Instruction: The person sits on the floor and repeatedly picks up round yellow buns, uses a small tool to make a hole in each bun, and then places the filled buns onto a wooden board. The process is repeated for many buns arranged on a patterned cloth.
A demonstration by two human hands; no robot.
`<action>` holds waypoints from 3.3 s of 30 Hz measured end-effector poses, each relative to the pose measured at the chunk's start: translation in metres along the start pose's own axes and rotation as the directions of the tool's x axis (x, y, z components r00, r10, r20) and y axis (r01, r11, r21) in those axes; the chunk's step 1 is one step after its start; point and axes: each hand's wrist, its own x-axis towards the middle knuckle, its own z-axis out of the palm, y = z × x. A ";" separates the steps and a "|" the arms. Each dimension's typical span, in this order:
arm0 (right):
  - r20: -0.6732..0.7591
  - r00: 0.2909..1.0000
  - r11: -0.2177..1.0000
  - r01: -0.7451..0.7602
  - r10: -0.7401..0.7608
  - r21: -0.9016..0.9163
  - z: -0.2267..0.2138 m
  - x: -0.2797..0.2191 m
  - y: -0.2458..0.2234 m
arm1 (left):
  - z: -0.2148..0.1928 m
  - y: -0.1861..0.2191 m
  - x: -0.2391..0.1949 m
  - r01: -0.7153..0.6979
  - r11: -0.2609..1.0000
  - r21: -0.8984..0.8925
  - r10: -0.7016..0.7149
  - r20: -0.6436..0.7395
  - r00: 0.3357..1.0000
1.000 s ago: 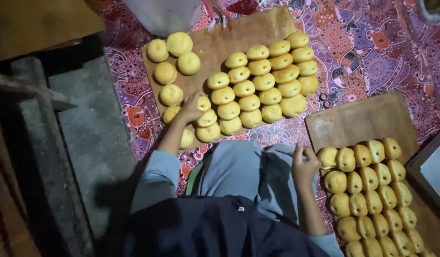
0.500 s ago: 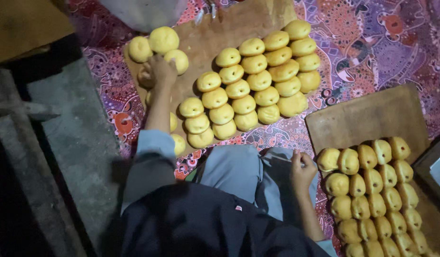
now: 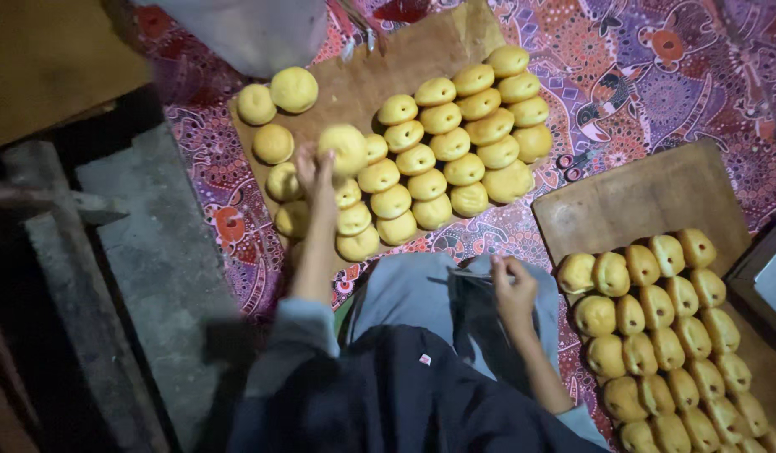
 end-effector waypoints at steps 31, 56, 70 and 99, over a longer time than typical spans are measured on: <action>0.123 0.896 0.894 0.399 -0.427 0.204 -0.034 -0.087 -0.117 | 0.047 0.136 -0.334 0.392 0.909 -0.139 -0.307 0.412 0.858; 0.105 0.844 0.823 0.537 -0.526 -0.187 0.059 -0.041 -0.100 | 0.005 0.096 -0.282 -0.559 0.670 0.489 0.306 0.504 0.808; -0.086 0.976 0.968 0.185 -0.202 -0.169 -0.010 0.023 -0.043 | -0.081 -0.025 0.059 -0.067 0.630 0.774 -0.364 0.370 0.855; -0.227 0.939 0.962 -0.273 0.259 -0.030 -0.046 0.024 0.022 | -0.058 -0.023 0.182 -0.274 0.447 0.852 0.016 0.298 0.954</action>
